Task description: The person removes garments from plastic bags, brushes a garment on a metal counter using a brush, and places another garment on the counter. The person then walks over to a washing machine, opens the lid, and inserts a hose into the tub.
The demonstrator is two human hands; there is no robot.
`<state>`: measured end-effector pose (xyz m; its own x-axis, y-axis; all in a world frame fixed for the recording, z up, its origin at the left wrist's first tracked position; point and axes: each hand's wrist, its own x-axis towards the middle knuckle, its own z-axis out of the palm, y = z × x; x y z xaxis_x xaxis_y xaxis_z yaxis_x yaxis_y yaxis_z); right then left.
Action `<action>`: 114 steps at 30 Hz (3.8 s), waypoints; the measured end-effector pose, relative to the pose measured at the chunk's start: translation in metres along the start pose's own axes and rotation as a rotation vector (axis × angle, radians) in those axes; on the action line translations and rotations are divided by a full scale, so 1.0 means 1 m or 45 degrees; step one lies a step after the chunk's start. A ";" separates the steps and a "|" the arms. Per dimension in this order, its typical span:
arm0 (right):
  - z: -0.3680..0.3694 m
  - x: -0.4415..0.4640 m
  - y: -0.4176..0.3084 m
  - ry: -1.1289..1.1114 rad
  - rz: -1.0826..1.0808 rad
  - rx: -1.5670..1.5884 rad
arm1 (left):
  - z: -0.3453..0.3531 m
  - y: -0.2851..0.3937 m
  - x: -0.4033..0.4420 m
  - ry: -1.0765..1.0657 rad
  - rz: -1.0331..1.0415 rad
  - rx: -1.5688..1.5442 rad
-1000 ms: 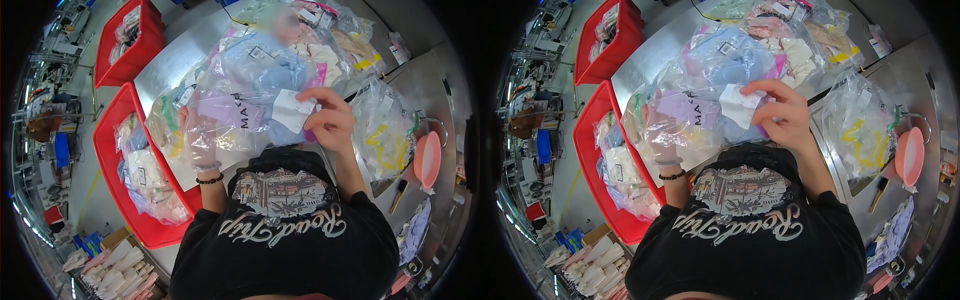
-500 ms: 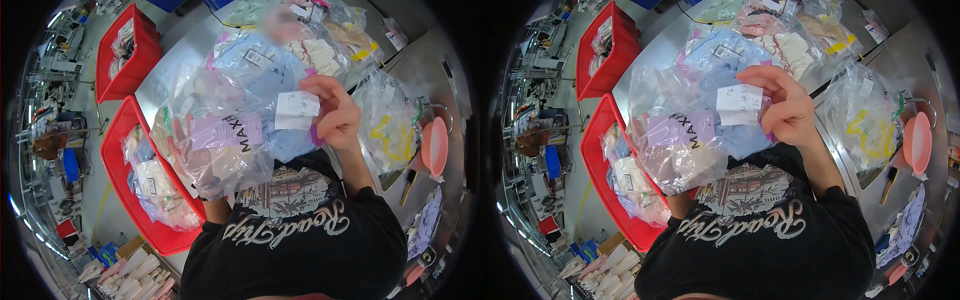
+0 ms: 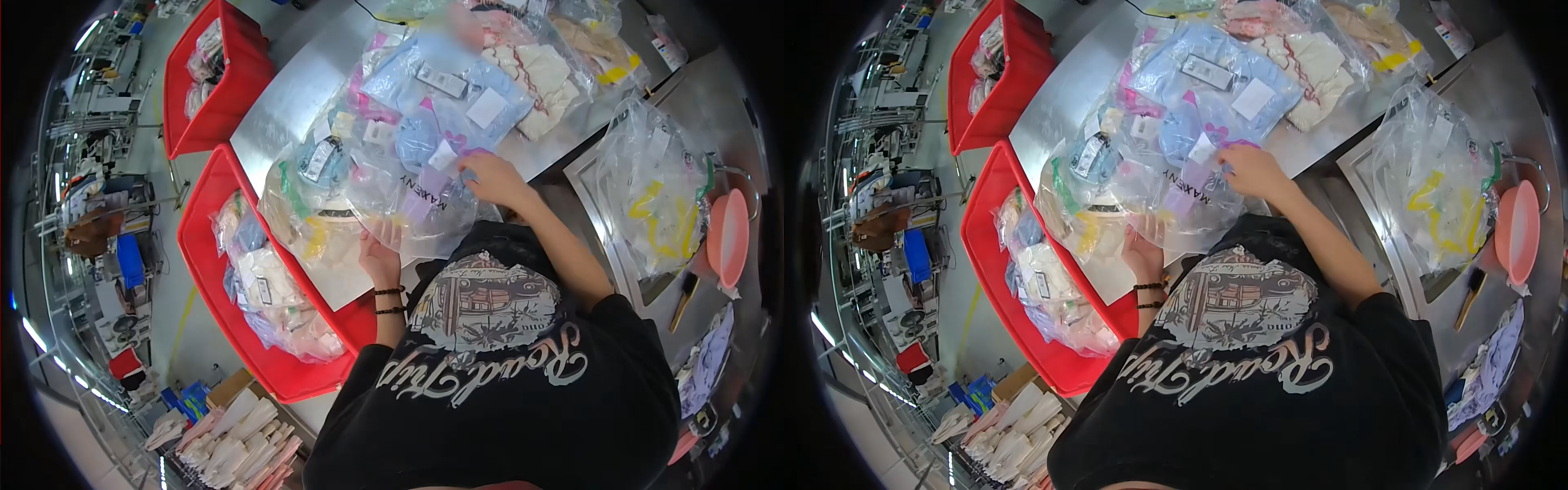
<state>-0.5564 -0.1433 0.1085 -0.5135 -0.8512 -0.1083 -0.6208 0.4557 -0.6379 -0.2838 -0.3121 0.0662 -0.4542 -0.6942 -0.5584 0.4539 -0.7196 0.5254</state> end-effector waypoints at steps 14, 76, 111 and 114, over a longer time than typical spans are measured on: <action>0.011 -0.008 -0.003 0.602 0.252 0.301 | 0.019 0.027 -0.005 0.018 0.072 0.680; -0.208 -0.010 -0.120 1.383 -0.199 0.746 | 0.087 -0.009 0.039 -0.519 -0.046 1.246; -0.107 -0.204 0.241 0.699 1.271 -0.921 | 0.281 -0.071 -0.016 -0.473 0.178 0.994; -0.065 -0.191 0.317 0.367 1.284 -0.731 | 0.293 -0.055 -0.029 -0.421 0.194 0.911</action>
<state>-0.6935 0.1810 -0.0231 -0.9896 0.0130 -0.1431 0.0019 0.9970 0.0780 -0.5206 -0.2565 0.2415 -0.6814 -0.6732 -0.2873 -0.0214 -0.3740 0.9272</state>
